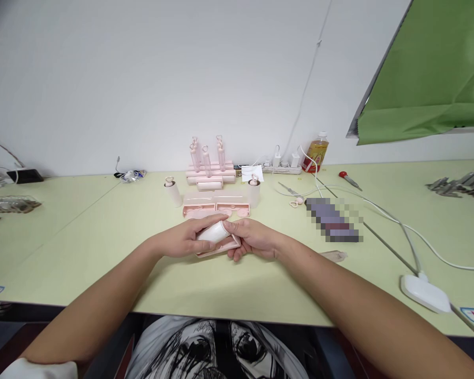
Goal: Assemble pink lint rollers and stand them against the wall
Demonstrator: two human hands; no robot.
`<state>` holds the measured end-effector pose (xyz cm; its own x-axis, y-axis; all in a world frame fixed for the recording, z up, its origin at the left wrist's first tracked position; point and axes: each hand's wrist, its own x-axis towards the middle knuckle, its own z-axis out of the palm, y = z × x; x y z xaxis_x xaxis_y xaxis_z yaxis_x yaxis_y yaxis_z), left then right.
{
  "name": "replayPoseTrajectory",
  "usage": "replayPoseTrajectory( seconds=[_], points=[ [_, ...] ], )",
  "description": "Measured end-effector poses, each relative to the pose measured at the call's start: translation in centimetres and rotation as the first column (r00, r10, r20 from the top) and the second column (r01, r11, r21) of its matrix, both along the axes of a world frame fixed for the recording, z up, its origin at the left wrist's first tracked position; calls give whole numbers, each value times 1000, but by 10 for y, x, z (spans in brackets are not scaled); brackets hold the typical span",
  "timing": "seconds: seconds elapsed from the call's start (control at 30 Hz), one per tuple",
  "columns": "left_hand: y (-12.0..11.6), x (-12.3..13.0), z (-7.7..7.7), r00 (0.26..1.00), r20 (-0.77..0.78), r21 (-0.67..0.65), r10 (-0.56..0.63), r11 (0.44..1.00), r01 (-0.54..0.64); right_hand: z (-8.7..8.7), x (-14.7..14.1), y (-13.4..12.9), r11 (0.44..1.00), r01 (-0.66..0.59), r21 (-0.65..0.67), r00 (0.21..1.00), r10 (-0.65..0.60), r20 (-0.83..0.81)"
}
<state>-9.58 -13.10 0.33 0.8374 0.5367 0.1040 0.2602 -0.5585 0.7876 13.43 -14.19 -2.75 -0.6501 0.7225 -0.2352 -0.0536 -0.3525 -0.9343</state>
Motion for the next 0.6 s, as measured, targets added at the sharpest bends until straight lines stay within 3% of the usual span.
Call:
replayPoseTrajectory(
  seconds=[0.2,0.6],
  points=[
    [-5,13,-4,991,130,40,43,998,-49,3,0,-2,999,-34,25,999,34,0],
    [-5,9,8,1000,30,-2,-7,1000,7,2,-11,-7,999,40,4,999,-40,0]
  ],
)
